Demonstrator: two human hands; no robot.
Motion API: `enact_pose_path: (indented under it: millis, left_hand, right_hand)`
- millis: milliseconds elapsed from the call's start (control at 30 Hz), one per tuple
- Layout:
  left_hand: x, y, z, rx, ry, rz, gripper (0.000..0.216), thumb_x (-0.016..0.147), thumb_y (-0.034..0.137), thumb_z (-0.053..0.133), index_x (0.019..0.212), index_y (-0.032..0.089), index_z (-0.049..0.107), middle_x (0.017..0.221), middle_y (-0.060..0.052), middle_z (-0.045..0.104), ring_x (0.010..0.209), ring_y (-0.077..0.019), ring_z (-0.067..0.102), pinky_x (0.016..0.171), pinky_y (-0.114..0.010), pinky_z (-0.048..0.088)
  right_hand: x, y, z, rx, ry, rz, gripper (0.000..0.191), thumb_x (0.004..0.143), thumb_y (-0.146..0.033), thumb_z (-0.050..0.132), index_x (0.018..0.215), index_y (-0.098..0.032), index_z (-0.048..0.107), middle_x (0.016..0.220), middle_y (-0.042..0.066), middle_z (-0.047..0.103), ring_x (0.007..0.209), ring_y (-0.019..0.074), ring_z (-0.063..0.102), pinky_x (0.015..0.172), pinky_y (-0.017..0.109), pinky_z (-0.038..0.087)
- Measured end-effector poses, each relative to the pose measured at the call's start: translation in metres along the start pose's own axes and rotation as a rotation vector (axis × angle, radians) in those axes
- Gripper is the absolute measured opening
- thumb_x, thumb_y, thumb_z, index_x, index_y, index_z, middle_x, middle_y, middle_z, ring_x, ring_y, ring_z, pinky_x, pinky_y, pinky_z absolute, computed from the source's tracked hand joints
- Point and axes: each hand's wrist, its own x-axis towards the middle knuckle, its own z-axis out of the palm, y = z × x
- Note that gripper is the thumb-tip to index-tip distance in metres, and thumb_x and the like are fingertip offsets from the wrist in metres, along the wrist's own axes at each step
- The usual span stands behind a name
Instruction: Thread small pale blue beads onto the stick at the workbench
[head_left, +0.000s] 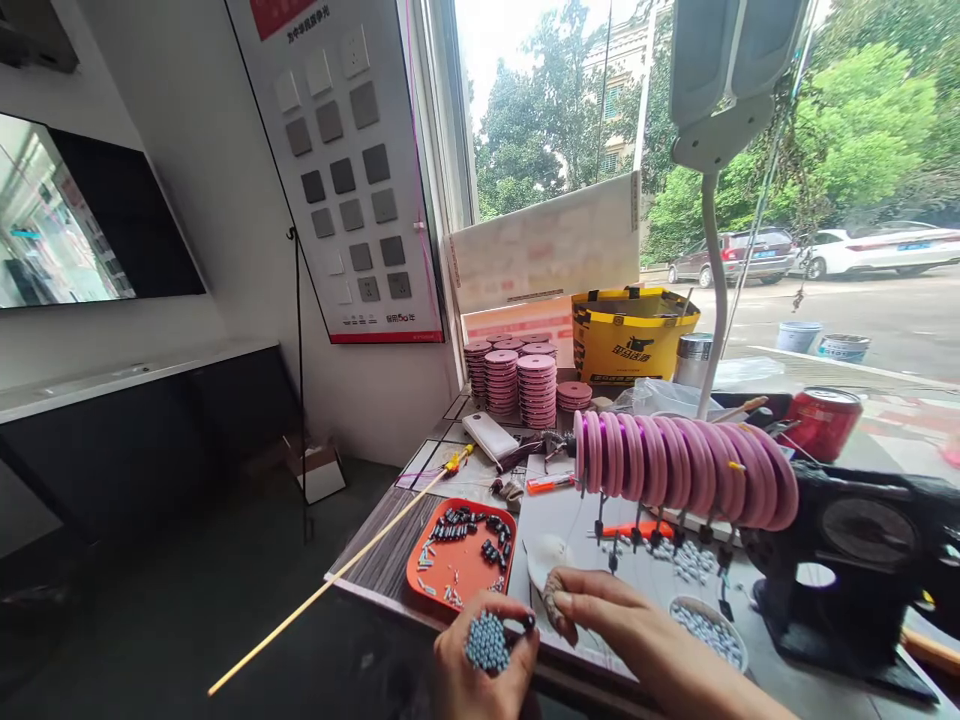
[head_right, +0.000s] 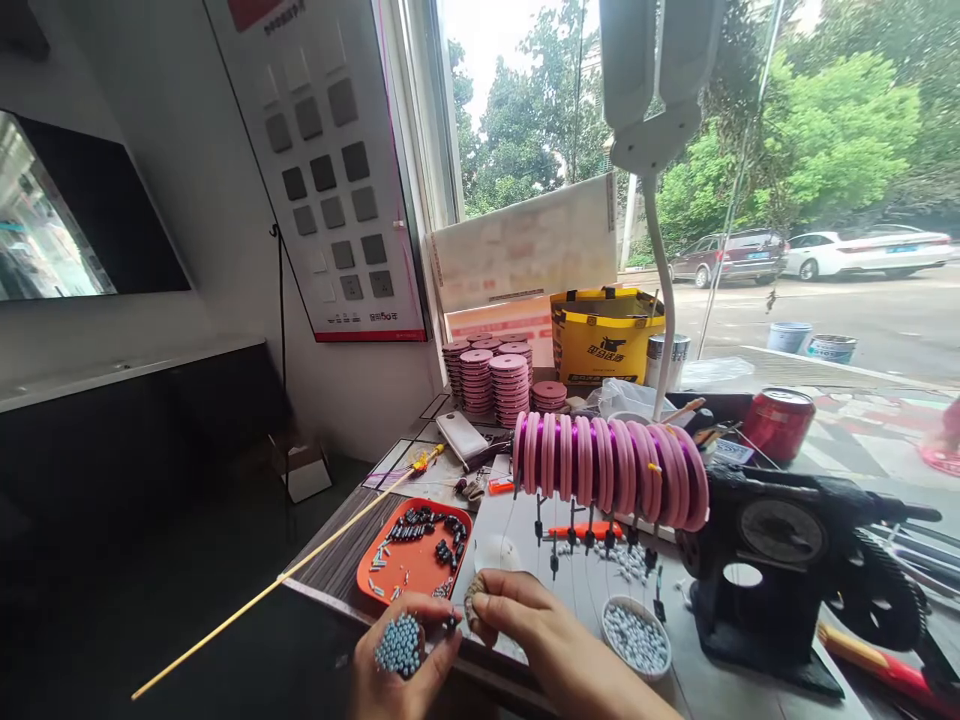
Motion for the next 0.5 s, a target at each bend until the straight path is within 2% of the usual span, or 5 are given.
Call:
enact_pose_path:
  millis: [367,500]
  left_hand:
    - [-0.0012,-0.001,0.0003,0.004,-0.008,0.019,0.002,0.068,0.023,0.065,0.069,0.024,0.066,0.064,0.003,0.072,0.054,-0.0128,0.062,0.054,-0.019,0.044]
    - [-0.0012,0.0016,0.0004,0.009,0.002,0.037,0.003,0.068,0.021,0.065,0.068,0.024,0.066,0.063,0.004,0.071,0.053,-0.0121,0.061,0.054,-0.018,0.044]
  right_hand:
    - [0.0047,0.0072,0.0008,0.025,-0.039,-0.05,0.027,0.072,-0.045,0.055,0.065,-0.02,0.049,0.073,-0.001,0.05,0.079,0.0182,0.048,0.077,0.027,0.037]
    - [0.0039,0.0092,0.0007,0.036,-0.014,0.012,0.03,0.069,-0.048,0.056,0.063,-0.02,0.048,0.073,-0.001,0.049,0.079,0.0188,0.048,0.074,0.028,0.038]
